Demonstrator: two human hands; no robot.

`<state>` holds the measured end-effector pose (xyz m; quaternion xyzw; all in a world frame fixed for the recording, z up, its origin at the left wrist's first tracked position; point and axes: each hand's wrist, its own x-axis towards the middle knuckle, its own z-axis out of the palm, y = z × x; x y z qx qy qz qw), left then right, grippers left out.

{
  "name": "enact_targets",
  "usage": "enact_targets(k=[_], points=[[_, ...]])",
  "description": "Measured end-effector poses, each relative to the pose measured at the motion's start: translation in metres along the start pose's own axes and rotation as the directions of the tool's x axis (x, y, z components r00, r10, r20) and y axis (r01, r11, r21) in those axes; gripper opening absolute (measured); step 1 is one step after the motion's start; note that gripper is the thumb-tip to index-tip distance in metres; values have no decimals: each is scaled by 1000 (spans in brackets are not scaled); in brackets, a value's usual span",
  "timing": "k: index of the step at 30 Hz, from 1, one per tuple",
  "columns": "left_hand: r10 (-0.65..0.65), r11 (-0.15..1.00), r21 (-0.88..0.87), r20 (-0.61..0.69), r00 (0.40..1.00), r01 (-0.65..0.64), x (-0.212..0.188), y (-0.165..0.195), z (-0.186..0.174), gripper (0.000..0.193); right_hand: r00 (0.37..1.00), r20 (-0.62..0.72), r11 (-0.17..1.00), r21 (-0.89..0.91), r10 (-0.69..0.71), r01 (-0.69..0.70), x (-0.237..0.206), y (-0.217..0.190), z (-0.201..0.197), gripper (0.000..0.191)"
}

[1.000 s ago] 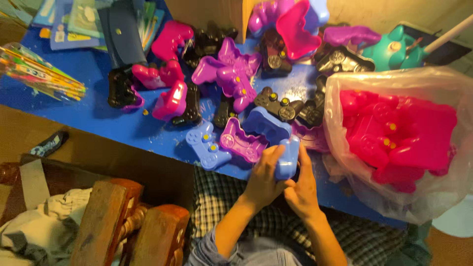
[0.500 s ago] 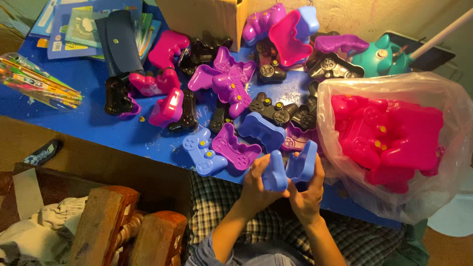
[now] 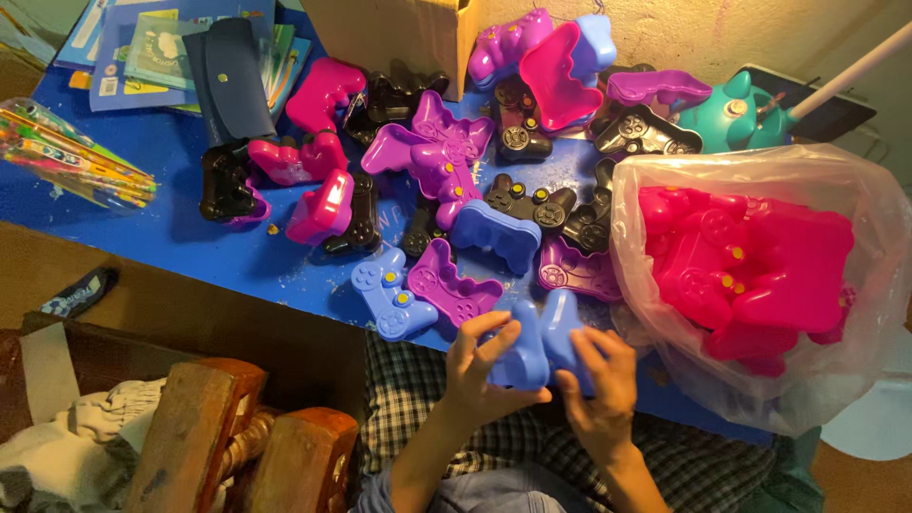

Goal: The person sits at a blue table covered with colorful plastic toy game-controller shells. They pick up pairs of controller halves, press the halves together to assemble each toy, and place the assembled controllers into a plastic bag on the table.

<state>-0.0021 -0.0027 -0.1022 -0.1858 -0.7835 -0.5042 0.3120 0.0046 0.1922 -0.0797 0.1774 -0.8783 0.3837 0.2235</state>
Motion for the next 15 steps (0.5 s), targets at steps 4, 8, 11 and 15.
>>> enact_targets(k=[4,8,11,15], points=[[27,999,31,80,996,-30,18,19,-8,81,959,-136,942,264,249,-207,-14,6,1,53],[16,993,105,317,948,-52,33,28,-7,70,911,-214,845,491,353,-212,-22,12,4,63],[58,965,194,503,862,-178,38,28,-3,65,905,-226,795,582,361,-171,-20,12,4,68],[-87,995,80,339,937,64,33,29,-3,63,893,-227,719,681,388,-139,-9,7,4,69]])
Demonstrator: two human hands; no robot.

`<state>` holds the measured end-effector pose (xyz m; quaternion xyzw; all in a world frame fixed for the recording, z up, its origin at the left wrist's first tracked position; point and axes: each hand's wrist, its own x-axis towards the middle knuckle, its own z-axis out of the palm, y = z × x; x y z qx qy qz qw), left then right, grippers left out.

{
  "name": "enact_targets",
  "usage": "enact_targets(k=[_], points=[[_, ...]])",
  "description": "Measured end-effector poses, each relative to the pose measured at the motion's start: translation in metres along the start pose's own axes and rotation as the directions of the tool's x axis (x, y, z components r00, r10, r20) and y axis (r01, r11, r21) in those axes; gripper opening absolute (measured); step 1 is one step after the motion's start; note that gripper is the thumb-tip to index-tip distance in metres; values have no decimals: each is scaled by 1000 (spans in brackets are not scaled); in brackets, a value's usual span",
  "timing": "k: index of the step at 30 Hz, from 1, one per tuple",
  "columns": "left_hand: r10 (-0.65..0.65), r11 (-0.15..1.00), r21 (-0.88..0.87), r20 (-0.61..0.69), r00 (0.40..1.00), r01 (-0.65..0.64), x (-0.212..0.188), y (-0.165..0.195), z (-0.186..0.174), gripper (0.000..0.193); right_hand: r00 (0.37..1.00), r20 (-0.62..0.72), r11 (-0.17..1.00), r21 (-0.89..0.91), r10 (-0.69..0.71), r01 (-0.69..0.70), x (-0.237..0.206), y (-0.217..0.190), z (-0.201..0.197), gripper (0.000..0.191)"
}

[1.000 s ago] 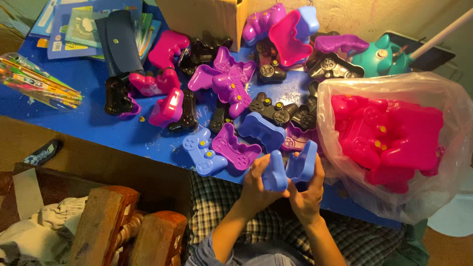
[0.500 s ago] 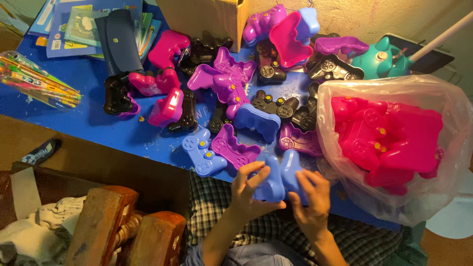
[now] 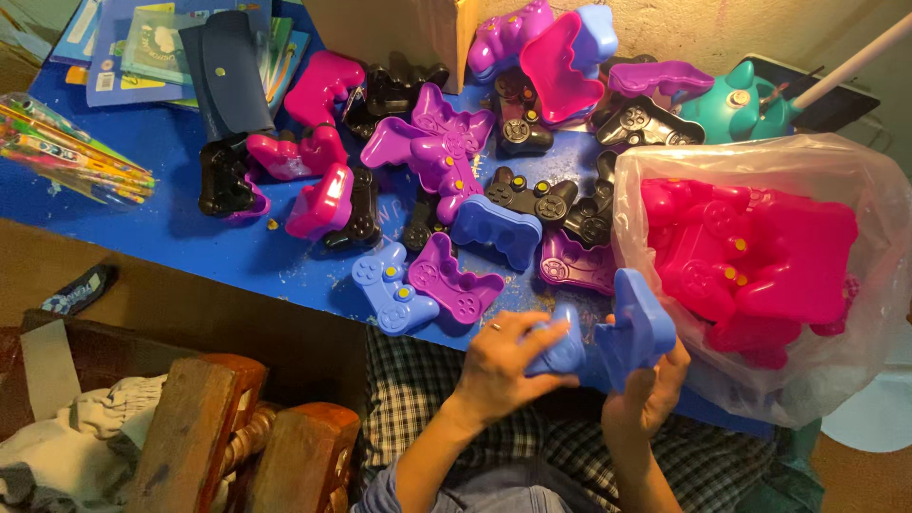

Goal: The person sits at a blue table covered with colorful plastic toy game-controller shells. They pick up pairs of controller halves, press the halves together to assemble each toy, and place the assembled controllers into a plastic bag on the table.

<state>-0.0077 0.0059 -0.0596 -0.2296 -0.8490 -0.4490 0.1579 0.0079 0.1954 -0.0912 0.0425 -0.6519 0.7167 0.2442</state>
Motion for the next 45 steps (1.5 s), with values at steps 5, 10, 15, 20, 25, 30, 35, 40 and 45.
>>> enact_targets(k=[5,10,15,20,25,30,35,40,45], points=[[-550,409,-855,48,834,319,3,-15,0,86,936,146,868,351,320,-351,13,-9,17,63],[-481,648,-731,-173,859,216,11,-15,-11,96,844,299,694,480,445,-536,21,-14,38,59],[-106,994,-20,-377,920,107,20,2,-26,93,786,273,619,495,555,-609,28,-12,44,54],[-37,990,110,-363,931,83,26,6,-28,90,848,361,711,468,387,-524,31,-2,51,54],[-466,648,-740,-196,863,182,30,-14,-12,84,854,413,798,371,316,-475,31,4,60,67],[-561,279,-956,-86,824,90,27,-33,6,73,871,436,921,196,226,-337,31,7,67,76],[-572,274,-958,-88,816,88,26,-28,20,68,881,424,933,185,209,-310,33,9,76,77],[-577,388,-917,-162,801,94,26,-16,24,65,906,380,952,158,187,-262,30,5,80,74],[-581,430,-896,-178,795,114,24,-9,22,62,908,380,957,148,179,-250,26,2,82,74]])
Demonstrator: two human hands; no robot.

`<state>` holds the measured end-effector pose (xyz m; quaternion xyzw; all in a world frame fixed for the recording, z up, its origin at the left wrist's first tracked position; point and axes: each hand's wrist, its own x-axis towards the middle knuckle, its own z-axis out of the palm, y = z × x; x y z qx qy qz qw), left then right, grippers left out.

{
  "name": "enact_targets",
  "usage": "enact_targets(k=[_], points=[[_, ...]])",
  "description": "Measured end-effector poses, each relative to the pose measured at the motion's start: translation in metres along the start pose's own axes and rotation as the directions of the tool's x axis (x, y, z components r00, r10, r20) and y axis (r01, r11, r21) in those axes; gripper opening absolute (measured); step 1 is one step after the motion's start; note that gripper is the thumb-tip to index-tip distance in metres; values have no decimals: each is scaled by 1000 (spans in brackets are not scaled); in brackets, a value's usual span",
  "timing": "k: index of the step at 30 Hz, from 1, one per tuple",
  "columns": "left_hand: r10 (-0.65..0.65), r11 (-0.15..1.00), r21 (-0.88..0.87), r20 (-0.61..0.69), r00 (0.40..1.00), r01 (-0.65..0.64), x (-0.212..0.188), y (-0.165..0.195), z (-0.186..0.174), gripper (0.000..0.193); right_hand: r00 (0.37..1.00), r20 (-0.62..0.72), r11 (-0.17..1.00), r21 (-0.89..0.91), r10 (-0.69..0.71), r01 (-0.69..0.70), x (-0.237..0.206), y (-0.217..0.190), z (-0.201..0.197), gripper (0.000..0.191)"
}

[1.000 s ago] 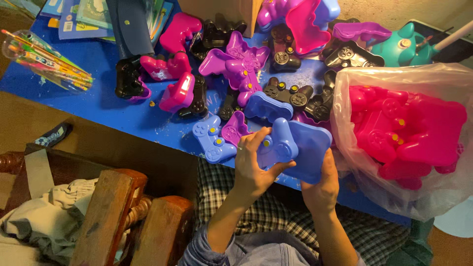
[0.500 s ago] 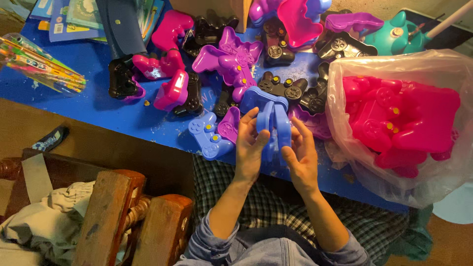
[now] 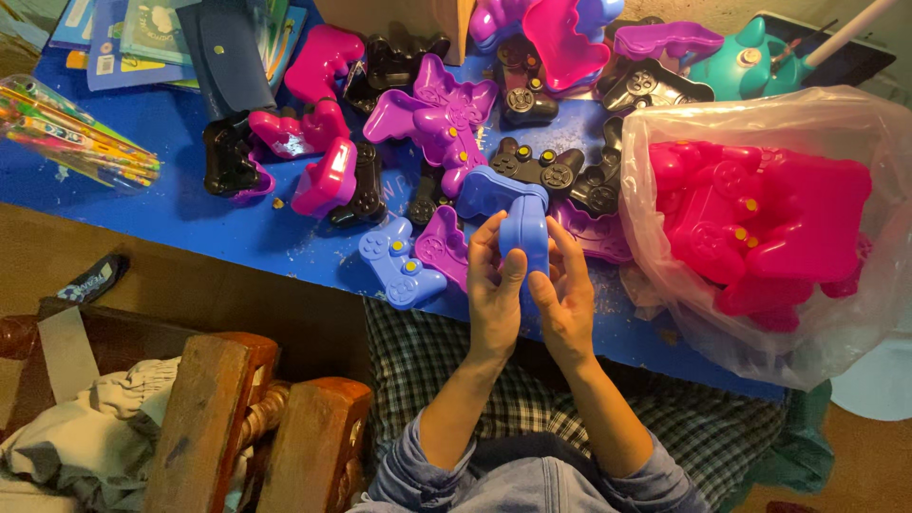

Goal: The person sits at a blue table covered with colorful plastic toy game-controller shells. They pick up pairs of controller halves, press the halves together to assemble each toy, and place the assembled controllers into a plastic bag on the table.

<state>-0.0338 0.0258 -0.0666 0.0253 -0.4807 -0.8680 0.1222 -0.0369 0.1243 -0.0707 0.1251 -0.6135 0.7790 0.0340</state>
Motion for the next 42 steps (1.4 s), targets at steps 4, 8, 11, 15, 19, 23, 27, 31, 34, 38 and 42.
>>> enact_targets(k=[4,8,11,15,19,23,27,31,34,38,42], points=[[2,996,88,7,1000,-3,-1,0,2,57,999,13,997,-57,49,-48,-1,-2,3,74],[11,985,170,-2,1000,-10,-1,-1,5,52,996,9,986,-147,84,-82,-2,-5,7,70],[-1,991,137,19,1000,-2,-1,-1,4,50,996,18,976,-201,86,-81,-3,-7,9,69],[-12,982,190,-4,1000,12,0,-1,4,49,995,28,965,-249,98,-88,-3,-11,10,68],[-11,957,290,3,1000,9,4,0,2,53,984,37,957,-241,173,-159,-1,-12,11,68],[-34,945,327,46,998,17,5,1,-3,60,973,37,944,-252,229,-213,5,-13,11,70],[-94,964,257,93,991,68,6,-1,-6,80,978,76,939,-302,194,-163,8,-14,5,70],[-142,979,163,138,980,119,8,-2,-5,103,971,76,939,-284,225,-195,8,-11,1,74],[-130,979,172,136,982,106,8,-1,-2,108,975,77,951,-249,209,-184,7,-5,0,76],[-101,979,188,108,989,79,8,4,6,109,963,91,967,-18,254,-254,6,2,-1,81],[-102,964,253,90,991,77,9,8,11,109,935,67,931,87,349,-354,1,1,-3,88]])
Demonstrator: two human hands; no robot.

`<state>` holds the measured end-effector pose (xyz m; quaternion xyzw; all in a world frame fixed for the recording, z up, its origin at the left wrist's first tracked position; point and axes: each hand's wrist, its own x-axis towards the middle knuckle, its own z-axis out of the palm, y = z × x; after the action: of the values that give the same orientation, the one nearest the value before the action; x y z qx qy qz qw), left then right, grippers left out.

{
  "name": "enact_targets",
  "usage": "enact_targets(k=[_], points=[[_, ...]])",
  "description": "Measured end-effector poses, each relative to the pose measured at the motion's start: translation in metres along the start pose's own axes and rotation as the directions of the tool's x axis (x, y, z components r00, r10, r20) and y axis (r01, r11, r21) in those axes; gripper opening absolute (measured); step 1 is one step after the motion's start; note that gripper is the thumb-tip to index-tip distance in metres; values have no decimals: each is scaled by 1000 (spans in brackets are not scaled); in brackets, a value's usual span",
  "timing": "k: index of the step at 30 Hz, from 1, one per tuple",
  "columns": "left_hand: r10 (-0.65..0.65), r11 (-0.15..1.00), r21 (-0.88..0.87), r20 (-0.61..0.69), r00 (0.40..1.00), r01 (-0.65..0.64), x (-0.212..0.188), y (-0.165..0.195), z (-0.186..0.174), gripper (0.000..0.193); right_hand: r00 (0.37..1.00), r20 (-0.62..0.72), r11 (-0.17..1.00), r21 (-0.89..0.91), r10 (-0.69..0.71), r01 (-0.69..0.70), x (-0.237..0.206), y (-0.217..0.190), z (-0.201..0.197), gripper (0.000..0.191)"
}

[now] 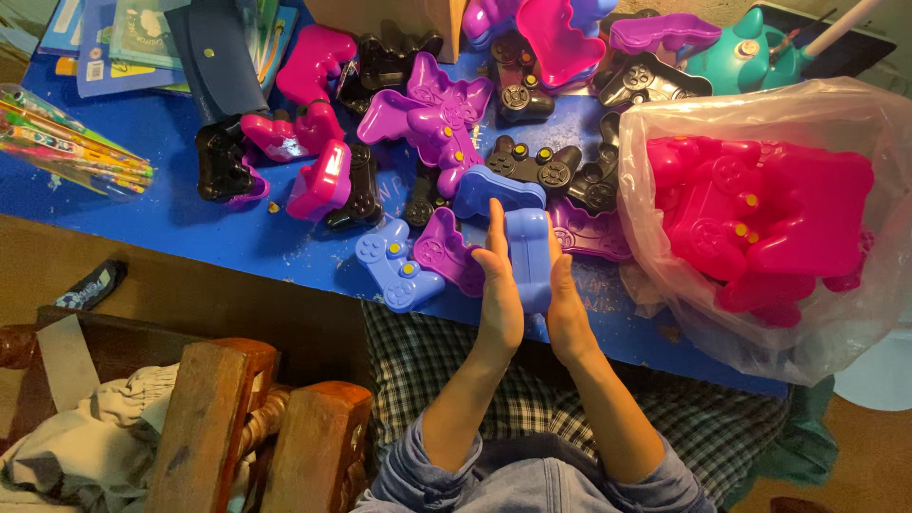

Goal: The person sits at a blue table covered with colorful plastic toy game-controller shells. They pick up pairs of controller halves, press the halves together to assemble each toy, and place the assembled controllers into a plastic bag on the table.

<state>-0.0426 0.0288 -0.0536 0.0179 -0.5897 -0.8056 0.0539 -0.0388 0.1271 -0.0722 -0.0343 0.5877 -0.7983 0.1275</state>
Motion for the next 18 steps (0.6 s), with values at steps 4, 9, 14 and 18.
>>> enact_targets(k=[4,9,14,18], points=[[20,999,35,-26,999,-19,0,-2,2,104,998,-14,998,-35,-55,54,-2,-2,3,98],[99,995,-30,3,995,-99,0,-4,7,89,976,-15,910,-365,-218,197,-3,-12,4,109],[7,975,-222,-39,999,-16,-2,2,-1,81,960,-13,952,-131,-280,276,-17,-24,7,103],[-174,764,-640,-87,981,78,0,1,-10,71,956,-139,961,-139,-257,238,-20,-25,6,83]])
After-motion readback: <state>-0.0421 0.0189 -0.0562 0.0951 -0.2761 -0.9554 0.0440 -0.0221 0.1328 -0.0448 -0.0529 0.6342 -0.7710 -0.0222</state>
